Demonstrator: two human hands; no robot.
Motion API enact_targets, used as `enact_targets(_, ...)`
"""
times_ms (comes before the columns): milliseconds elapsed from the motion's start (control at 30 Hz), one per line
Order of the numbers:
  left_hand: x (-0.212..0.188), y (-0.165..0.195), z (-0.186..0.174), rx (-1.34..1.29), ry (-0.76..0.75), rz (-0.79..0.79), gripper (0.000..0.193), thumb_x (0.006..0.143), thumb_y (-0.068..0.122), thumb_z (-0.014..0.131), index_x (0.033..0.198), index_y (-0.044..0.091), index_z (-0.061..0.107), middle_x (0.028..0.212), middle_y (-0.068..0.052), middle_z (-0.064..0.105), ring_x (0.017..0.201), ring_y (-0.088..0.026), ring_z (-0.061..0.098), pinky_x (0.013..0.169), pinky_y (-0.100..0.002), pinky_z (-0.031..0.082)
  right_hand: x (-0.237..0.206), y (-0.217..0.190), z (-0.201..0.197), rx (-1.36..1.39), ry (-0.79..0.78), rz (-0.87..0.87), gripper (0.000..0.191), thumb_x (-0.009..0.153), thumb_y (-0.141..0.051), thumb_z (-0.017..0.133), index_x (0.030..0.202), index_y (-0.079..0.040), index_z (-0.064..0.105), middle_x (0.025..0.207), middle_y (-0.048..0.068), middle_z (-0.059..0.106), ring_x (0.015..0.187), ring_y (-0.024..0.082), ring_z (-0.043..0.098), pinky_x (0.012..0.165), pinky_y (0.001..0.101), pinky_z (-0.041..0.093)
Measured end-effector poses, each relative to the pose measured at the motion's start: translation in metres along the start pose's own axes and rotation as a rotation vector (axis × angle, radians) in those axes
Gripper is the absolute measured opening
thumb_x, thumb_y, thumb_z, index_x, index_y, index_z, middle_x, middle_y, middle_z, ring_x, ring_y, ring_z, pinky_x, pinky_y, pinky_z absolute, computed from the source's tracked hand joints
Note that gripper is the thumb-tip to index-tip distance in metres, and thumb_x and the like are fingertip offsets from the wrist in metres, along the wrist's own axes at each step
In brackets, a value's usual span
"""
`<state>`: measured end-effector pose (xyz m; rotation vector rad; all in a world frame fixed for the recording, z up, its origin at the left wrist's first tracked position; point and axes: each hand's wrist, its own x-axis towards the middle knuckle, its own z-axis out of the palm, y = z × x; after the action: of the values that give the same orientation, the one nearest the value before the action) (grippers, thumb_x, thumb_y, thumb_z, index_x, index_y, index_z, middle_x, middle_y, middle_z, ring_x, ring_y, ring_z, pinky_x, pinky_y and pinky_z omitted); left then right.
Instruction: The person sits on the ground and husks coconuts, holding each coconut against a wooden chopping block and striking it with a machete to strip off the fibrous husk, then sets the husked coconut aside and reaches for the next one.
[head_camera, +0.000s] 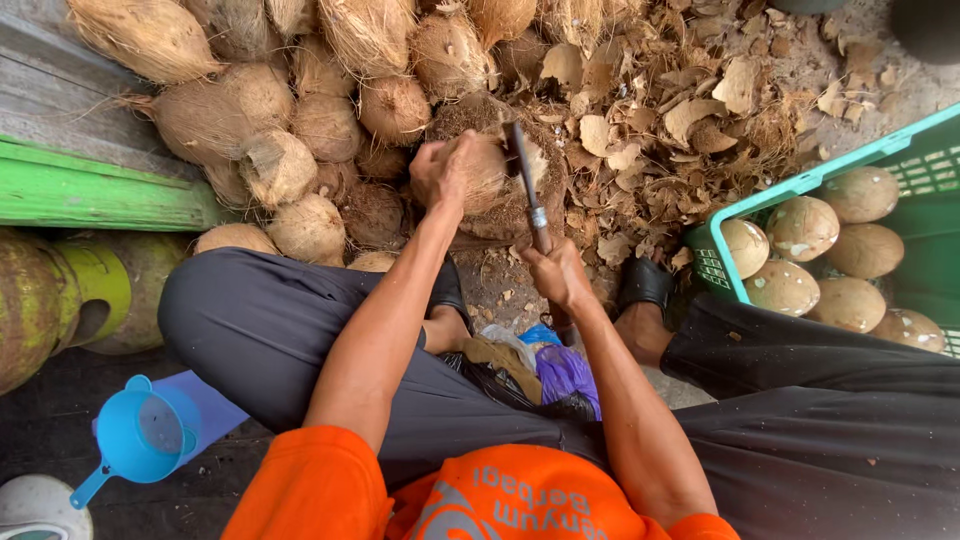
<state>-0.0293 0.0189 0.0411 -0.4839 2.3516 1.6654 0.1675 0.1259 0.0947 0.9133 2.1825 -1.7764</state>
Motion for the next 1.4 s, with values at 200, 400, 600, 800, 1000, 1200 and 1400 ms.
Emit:
enact_targets(200,0.013,-0.016,0.002,0.336,-0.065,0.641,0.051,0.082,0.063,0.070,0.101,0.016,0.064,0.106,-0.007,0.059,0.106,-0.026,0.057,0.094,-0.052,0.042,-0.002,-0.027,-0.031,0.529,0.087,-0.176,0.029,0.097,-0.021,0.072,0.074,-0.012,0.056,0.056,-0.001,0.050,0.043,0.008,0.042,0.040,0.0286,0.034)
enact_targets(400,0.025,-0.028,0.004,0.273,-0.140,0.619,0.051,0.086,0.064,0.067,0.100,0.015,0.060,0.104,-0.006,0.058,0.106,-0.024,0.057,0.099,-0.048,0.046,0.002,-0.008,-0.007,0.412,0.032,-0.088,0.029,0.096,-0.020,0.072,0.072,-0.015,0.056,0.055,-0.002,0.053,0.040,0.009,0.044,0.037,0.0280,0.036)
enact_targets(600,0.029,-0.027,-0.003,0.175,-0.215,0.633,0.061,0.081,0.063,0.071,0.110,0.013,0.054,0.105,-0.008,0.056,0.103,-0.025,0.057,0.088,-0.048,0.051,0.004,-0.007,-0.029,0.282,0.099,-0.096,0.032,0.095,-0.023,0.069,0.070,-0.014,0.051,0.056,-0.001,0.053,0.040,0.010,0.047,0.036,0.0311,0.043)
enact_targets(800,0.029,-0.014,-0.012,0.137,-0.278,0.545,0.071,0.076,0.063,0.073,0.120,0.012,0.052,0.103,-0.009,0.059,0.101,-0.026,0.061,0.087,-0.047,0.053,0.005,-0.006,-0.012,0.352,0.138,-0.141,0.031,0.096,-0.024,0.071,0.074,-0.014,0.051,0.057,0.001,0.053,0.043,0.011,0.047,0.039,0.0316,0.040)
enact_targets(1000,0.040,-0.015,-0.017,0.097,-0.214,0.481,0.065,0.078,0.062,0.072,0.112,0.010,0.056,0.107,-0.010,0.059,0.104,-0.027,0.060,0.088,-0.050,0.052,0.017,0.004,-0.005,0.170,-0.024,0.072,0.031,0.091,-0.027,0.071,0.072,-0.008,0.056,0.058,0.006,0.055,0.042,0.015,0.050,0.039,0.0330,0.041)
enact_targets(1200,0.040,-0.024,-0.010,0.086,-0.181,0.498,0.056,0.084,0.064,0.069,0.102,0.012,0.062,0.105,-0.008,0.062,0.106,-0.027,0.058,0.092,-0.051,0.047,0.028,0.009,-0.050,0.017,0.259,-0.061,0.033,0.095,-0.035,0.066,0.076,-0.009,0.056,0.059,0.003,0.056,0.047,0.013,0.053,0.044,0.0343,0.046)
enact_targets(1400,0.034,-0.017,-0.001,0.150,-0.134,0.297,0.053,0.079,0.069,0.063,0.091,0.018,0.060,0.095,-0.006,0.062,0.090,-0.025,0.062,0.074,-0.046,0.052,0.037,0.052,-0.043,-0.259,0.305,0.161,0.037,0.099,-0.042,0.066,0.097,-0.006,0.060,0.074,0.004,0.057,0.062,0.019,0.053,0.057,0.0409,0.048)
